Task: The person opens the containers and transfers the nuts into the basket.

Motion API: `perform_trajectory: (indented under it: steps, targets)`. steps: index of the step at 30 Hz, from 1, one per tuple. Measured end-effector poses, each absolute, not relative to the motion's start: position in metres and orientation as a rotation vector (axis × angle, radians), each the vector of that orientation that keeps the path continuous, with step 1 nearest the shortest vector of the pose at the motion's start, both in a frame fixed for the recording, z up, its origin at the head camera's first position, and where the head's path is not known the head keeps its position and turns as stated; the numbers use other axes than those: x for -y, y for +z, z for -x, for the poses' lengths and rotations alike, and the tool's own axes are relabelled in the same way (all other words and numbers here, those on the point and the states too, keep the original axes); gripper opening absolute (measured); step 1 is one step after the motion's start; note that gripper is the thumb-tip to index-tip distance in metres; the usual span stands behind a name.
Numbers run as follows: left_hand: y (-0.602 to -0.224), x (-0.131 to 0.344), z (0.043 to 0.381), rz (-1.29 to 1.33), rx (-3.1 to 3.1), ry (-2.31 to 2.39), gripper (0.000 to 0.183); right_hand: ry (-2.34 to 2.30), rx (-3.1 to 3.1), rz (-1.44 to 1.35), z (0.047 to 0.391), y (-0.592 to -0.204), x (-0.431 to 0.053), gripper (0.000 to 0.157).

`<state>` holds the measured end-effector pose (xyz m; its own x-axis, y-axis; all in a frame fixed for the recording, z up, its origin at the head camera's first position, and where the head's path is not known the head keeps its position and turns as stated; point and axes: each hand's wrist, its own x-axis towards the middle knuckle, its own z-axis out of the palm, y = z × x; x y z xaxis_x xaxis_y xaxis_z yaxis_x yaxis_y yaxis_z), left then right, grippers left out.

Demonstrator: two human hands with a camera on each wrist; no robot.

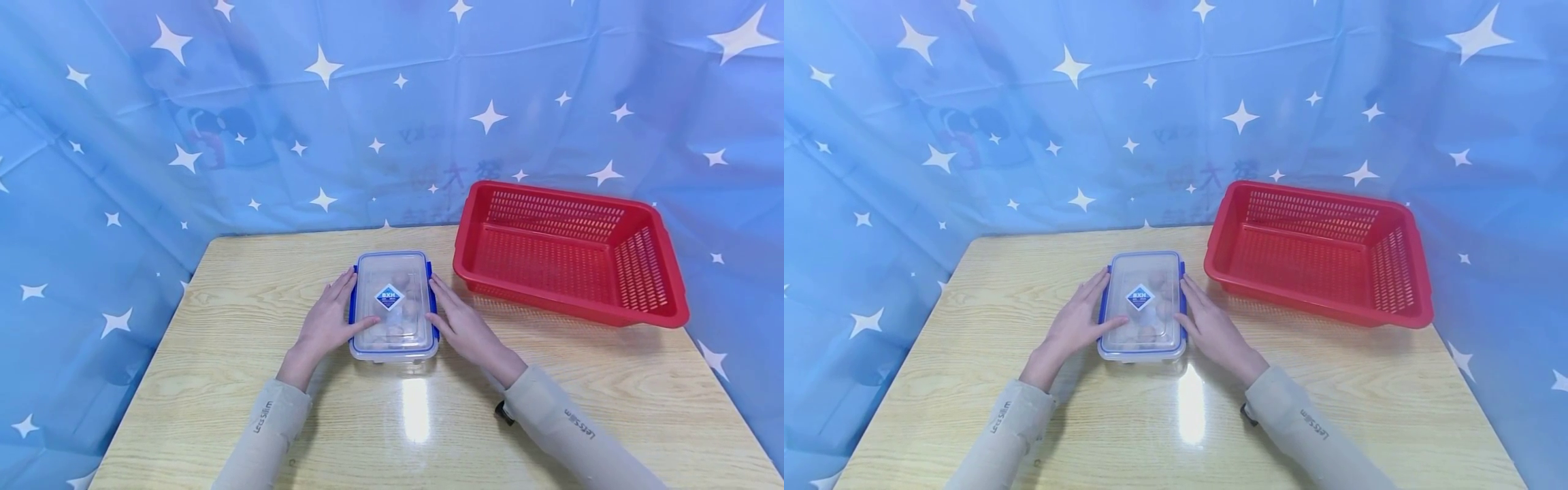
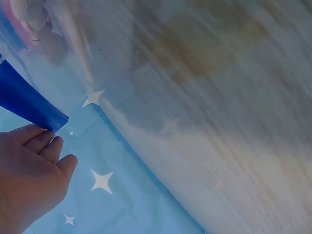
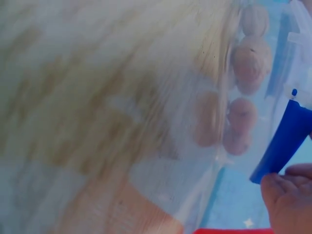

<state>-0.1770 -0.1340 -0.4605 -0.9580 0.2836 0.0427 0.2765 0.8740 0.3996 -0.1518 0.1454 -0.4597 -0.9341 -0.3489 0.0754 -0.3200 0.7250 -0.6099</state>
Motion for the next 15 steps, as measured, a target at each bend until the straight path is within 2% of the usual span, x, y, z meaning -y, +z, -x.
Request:
perform_trajectory:
  steps: [15]
  targets:
    - [-0.458,0.1323,0.1765,-0.393,-2.958,0.751,0.103,-1.183,-2.86,0.54,0.1515,-0.4657,-0.1453,0.065]
